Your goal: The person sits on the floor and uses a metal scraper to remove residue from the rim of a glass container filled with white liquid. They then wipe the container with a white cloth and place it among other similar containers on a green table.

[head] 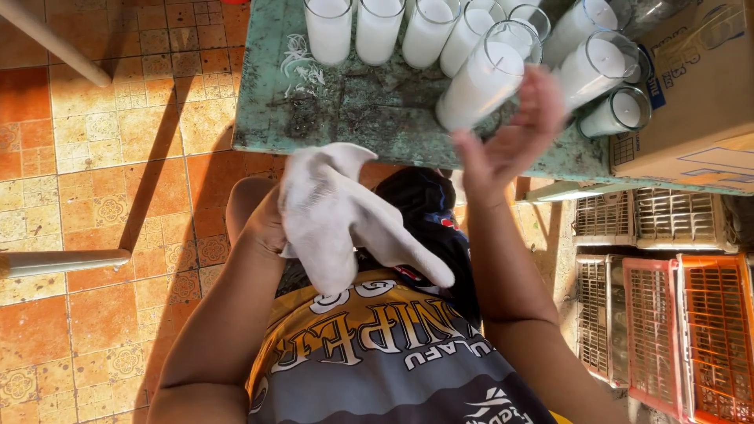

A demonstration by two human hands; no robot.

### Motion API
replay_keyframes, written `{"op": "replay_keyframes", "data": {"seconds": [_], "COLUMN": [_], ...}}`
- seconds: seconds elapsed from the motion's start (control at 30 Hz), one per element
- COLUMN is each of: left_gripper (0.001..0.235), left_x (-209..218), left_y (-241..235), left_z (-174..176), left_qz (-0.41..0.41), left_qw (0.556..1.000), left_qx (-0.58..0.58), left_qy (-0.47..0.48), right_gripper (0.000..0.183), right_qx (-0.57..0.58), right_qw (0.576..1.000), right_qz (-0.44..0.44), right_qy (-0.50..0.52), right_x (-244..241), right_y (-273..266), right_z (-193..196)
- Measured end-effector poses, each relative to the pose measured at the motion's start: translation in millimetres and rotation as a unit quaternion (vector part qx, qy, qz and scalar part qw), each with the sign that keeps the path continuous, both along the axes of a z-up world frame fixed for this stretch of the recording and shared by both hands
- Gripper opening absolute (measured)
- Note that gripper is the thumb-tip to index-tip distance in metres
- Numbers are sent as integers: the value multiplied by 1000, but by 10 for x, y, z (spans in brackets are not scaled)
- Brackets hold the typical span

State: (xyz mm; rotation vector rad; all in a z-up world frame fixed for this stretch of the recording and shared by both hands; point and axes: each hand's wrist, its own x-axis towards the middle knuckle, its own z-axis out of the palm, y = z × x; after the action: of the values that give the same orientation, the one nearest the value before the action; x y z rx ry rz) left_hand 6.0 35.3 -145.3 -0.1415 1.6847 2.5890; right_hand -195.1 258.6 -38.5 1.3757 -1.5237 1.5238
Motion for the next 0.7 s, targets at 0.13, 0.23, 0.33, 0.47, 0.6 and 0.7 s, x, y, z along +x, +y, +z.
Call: {"op": "replay_keyframes", "data": {"seconds": [0.13, 0.23, 0.33, 0.47, 0.6, 0.7], "left_gripper": [19, 16, 15, 17, 21, 30], "left_x": [43, 25, -50, -357, -618, -892], "left_y": [105, 234, 378, 467, 613, 537], "left_z": [202, 393, 577, 908, 1095, 1059], "left_qz": [40, 64, 95, 142, 167, 283], "left_qw": [995, 985, 971, 936, 908, 721], "left_qx": [-61, -106, -145, -214, -259, -522], "left_qy": [70, 119, 166, 240, 284, 358], "right_gripper": [103, 119, 106, 94, 80, 48], "right_qx": [-56, 49, 42, 87, 114, 182], "right_qw": [959, 946, 948, 960, 967, 940], "right_qz": [-165, -131, -113, -178, -169, -175], "right_qy": [-224, -293, -296, -199, -153, -229], "right_x": [-572, -768, -723, -448, -176, -55], "right_y": [312, 243, 132, -105, -335, -507], "right_z": [-431, -669, -639, -487, -543, -543]}}
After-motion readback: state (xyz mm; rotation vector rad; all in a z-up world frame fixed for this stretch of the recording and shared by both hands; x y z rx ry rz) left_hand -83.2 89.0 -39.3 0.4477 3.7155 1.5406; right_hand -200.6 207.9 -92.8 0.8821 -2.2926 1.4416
